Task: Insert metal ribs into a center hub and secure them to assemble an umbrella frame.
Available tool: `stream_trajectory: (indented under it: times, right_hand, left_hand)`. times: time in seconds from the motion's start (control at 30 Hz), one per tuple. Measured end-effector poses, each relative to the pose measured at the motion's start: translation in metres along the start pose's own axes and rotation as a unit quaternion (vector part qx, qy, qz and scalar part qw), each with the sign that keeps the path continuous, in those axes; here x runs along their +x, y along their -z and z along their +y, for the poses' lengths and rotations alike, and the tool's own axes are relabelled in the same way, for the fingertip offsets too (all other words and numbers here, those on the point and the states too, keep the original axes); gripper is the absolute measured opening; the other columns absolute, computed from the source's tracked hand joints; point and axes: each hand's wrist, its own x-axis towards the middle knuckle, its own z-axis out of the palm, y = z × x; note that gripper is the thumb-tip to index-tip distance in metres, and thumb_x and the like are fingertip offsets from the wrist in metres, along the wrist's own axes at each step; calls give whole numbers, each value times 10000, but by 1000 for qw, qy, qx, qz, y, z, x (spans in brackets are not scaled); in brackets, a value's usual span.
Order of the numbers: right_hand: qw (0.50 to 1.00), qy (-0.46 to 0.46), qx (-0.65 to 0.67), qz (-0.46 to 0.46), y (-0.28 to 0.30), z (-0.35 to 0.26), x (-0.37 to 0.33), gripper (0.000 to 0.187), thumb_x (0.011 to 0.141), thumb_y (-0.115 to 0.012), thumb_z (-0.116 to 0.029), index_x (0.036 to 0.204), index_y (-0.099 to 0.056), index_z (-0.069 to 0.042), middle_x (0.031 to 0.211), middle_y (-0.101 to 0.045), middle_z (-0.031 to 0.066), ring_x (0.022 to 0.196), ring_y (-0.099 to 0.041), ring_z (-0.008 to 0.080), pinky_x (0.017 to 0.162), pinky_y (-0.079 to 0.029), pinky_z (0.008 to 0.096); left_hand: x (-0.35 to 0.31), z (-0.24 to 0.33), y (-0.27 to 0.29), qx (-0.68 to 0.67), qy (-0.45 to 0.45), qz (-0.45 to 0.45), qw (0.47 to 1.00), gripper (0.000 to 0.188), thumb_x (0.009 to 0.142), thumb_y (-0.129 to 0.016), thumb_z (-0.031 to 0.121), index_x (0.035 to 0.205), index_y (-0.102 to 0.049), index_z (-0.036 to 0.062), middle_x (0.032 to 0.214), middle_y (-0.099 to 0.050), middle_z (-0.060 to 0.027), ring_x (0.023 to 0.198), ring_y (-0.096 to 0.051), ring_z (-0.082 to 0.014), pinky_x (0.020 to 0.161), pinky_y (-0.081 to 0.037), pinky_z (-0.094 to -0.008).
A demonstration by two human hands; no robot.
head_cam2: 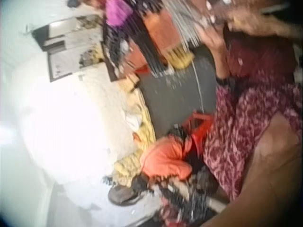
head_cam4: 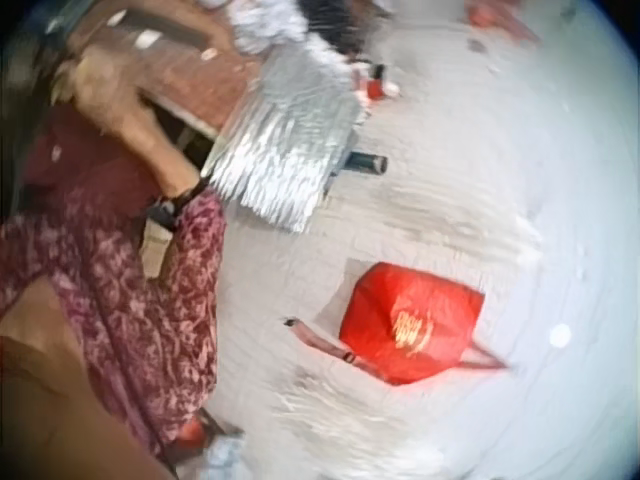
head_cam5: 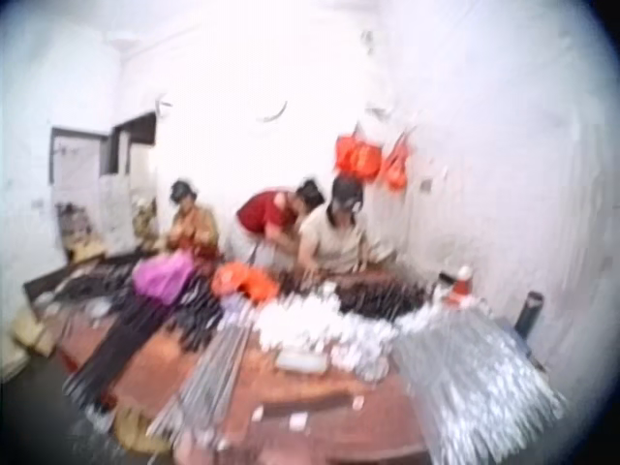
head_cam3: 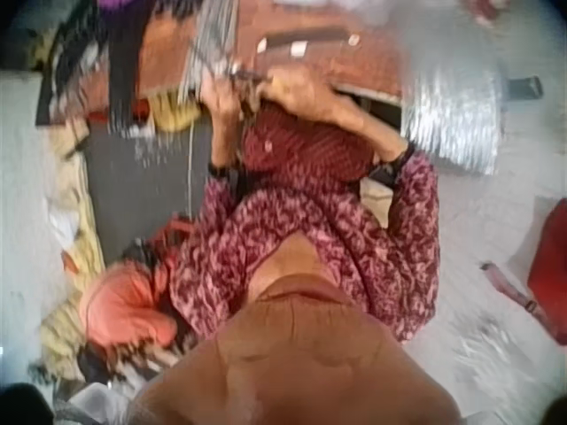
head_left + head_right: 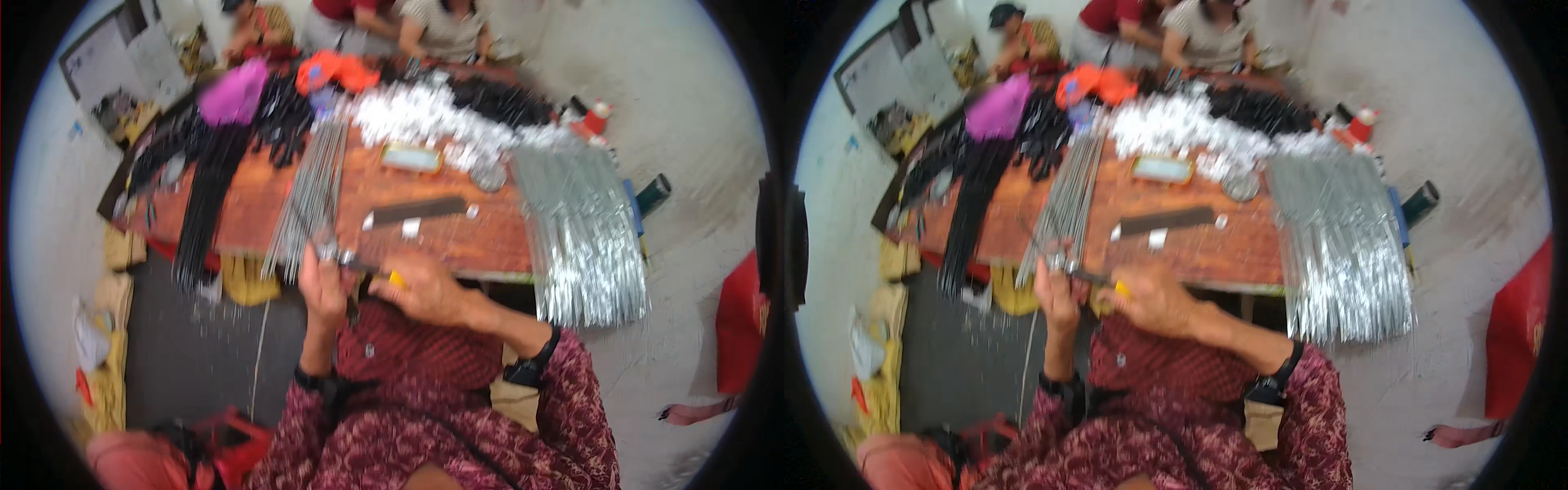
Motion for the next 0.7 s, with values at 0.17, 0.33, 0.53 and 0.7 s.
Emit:
stream_trajectory:
  times: [0.17,0.33,0.53,0.7]
  right_hand:
    - [995,-51,78,-28,-1,2,0,267,881,-668,-238,796,-553,-12,664,-520,172,593,-544,352,525,-411,413]
    - [993,-74,80,-42,-6,4,-6,298,887,-665,-277,812,-548,-13,658,-514,159,571,-533,332,513,-404,402]
    - [985,-100,81,-118,25,-9,1,310,907,-648,-280,805,-541,-7,635,-516,128,529,-532,266,500,-403,386]
    - [747,-378,451,-310,56,-24,16,482,997,-430,-483,751,-474,-71,637,-519,61,519,-503,141,472,-427,282]
  left_hand:
    - [7,-1,0,-18,-19,-40,999,508,1020,-424,344,1305,-399,-76,678,-433,22,508,-344,-31,440,-270,-192]
    - [2,1,4,-30,-8,-36,999,528,996,-493,367,1326,-423,-39,726,-504,20,532,-366,-11,469,-284,-165]
    - [-2,4,4,-91,39,-53,994,694,957,-568,369,1414,-299,-78,676,-434,24,523,-373,-37,471,-315,-185]
    - [-1,12,-1,-125,67,-29,990,658,910,-656,317,1362,-393,-82,713,-518,-3,536,-420,-42,481,-344,-182]
